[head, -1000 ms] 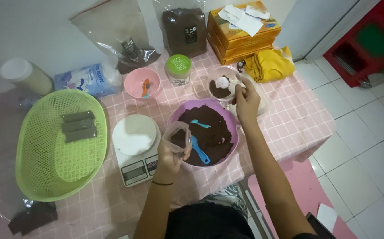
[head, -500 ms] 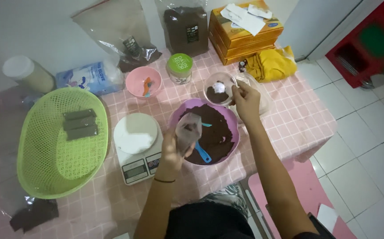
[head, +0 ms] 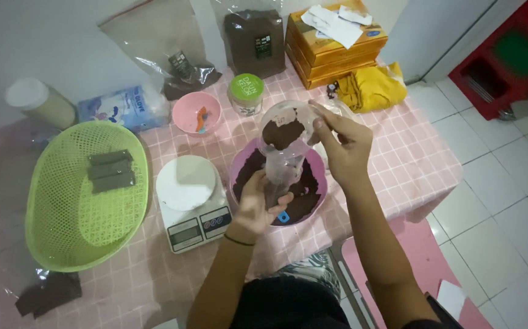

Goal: The person scoops a dark brown powder from a purple bowl using a blue spoon and places it onto a digital scale. They then transfer the powder into a small plastic bag, seal it, and place the bag into a green basket. The person repeats this process multiple times.

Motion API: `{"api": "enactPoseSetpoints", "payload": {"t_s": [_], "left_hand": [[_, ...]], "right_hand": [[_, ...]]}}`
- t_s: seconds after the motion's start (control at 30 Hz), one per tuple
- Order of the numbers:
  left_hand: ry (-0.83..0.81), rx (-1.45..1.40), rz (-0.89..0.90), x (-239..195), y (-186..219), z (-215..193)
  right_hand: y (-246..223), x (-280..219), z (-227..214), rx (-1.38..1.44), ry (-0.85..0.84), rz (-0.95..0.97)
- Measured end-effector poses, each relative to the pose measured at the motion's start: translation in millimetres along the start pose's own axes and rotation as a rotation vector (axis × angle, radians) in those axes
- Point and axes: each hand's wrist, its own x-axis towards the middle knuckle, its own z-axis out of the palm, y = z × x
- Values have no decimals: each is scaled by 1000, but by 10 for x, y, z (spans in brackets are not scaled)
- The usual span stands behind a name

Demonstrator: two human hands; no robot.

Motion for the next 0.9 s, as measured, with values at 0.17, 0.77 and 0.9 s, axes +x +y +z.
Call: {"api": "enactPoseSetpoints", "payload": {"t_s": [0.17, 0.77, 0.9], "left_hand": [[-77, 1, -32, -123, 24, 171], [-213, 55, -90, -250, 88, 315], [-317, -9, -118, -42, 25, 33]], "right_hand": [[-33, -44, -34, -35, -23, -133], [65, -182, -22, -152, 149, -451], [8, -187, 14, -141, 154, -468]]}}
